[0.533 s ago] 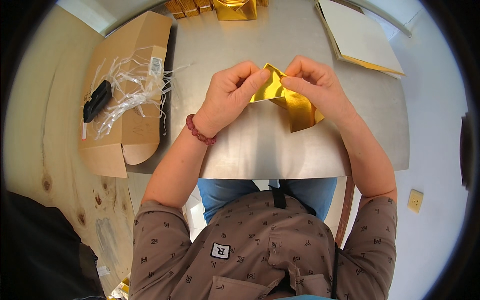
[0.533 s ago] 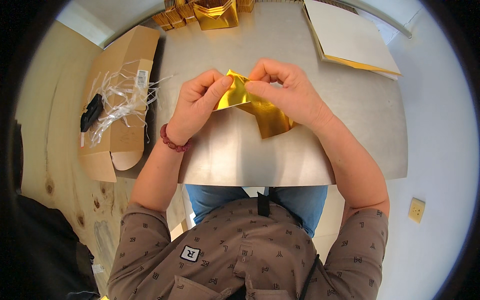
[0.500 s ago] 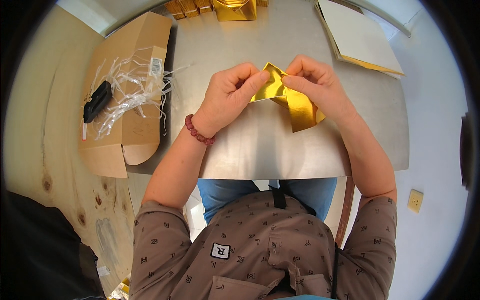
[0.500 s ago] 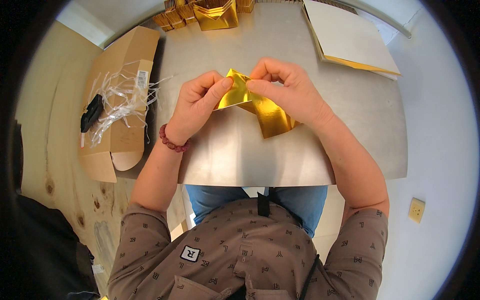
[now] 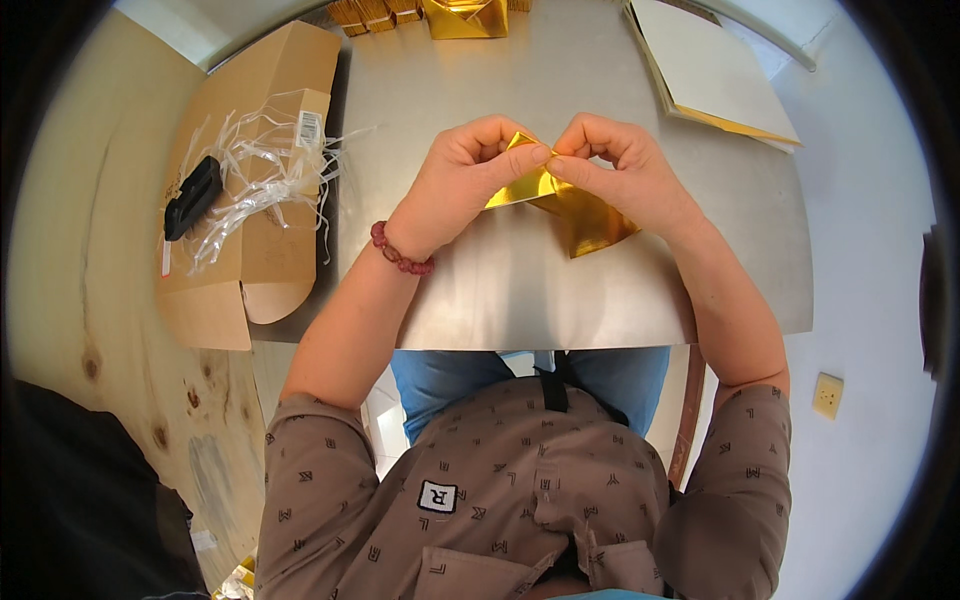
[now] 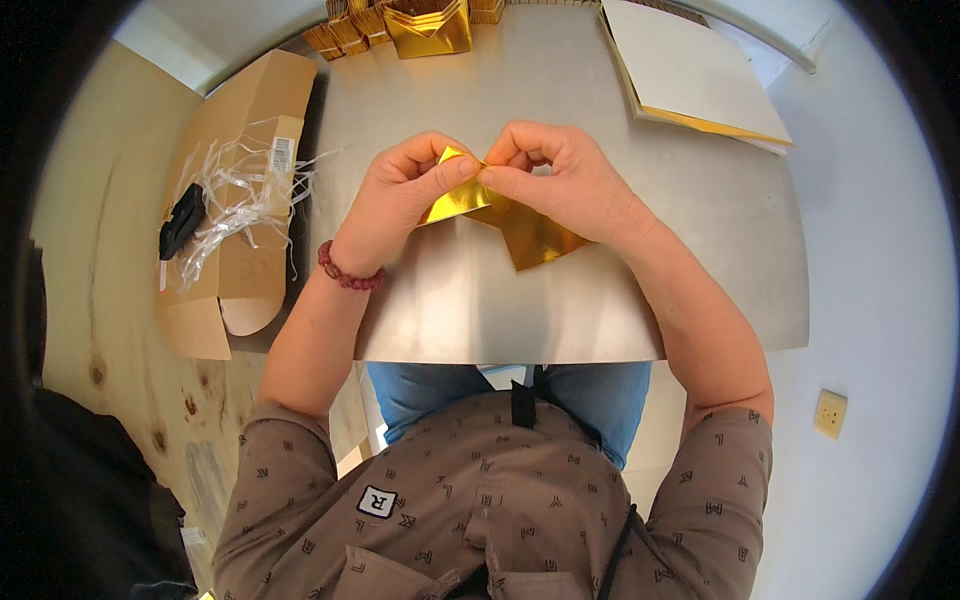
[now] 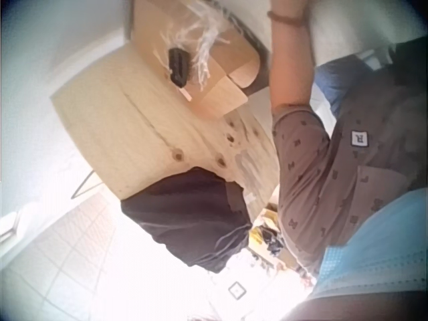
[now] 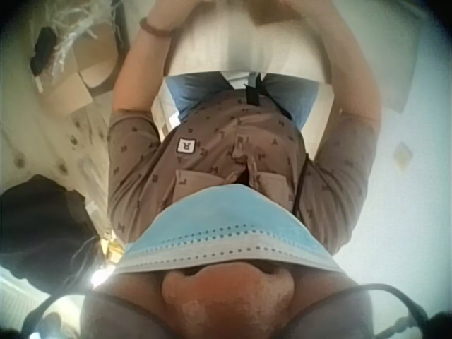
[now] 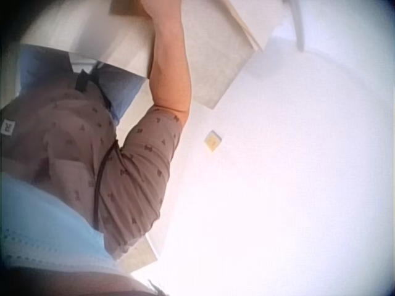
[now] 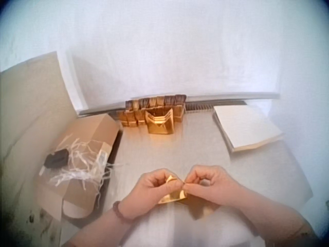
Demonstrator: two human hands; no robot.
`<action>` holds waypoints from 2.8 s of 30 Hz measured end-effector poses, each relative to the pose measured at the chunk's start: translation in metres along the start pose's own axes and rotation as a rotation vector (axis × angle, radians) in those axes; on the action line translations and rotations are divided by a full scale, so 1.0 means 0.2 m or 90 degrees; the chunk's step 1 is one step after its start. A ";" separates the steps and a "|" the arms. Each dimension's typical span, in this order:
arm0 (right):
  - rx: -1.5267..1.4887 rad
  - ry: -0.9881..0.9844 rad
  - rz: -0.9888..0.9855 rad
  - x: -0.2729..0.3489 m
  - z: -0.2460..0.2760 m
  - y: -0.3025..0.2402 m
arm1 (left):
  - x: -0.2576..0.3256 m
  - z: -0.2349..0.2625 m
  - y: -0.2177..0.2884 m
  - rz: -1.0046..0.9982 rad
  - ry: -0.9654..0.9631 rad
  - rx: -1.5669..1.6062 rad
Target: The person folds a gold-colored sheet of paper into a small envelope-like shape by hand, then places it on a stack of similar finished items. They repeat the process with a second sheet.
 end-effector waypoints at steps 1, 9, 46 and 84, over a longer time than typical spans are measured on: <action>-0.021 -0.012 -0.002 0.00 0.00 0.00 | 0.01 0.01 0.00 0.008 0.006 0.005; -0.058 0.022 -0.062 0.02 0.04 -0.03 | 0.02 0.11 0.03 -0.022 0.060 0.069; -0.237 0.014 -0.068 0.03 -0.02 0.01 | 0.03 0.02 0.03 0.061 -0.071 -0.042; -0.201 0.048 -0.105 -0.01 0.00 0.08 | 0.00 0.00 -0.02 -0.016 0.044 -0.003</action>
Point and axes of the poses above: each hand's wrist, its own x-axis away from the middle knuckle, its own z-axis out of the back of the hand, y = z × x, the point moved 4 cm from there along -x, towards the middle knuckle, and after that the axes turned 12 degrees about -y, right-handed, at the moved point
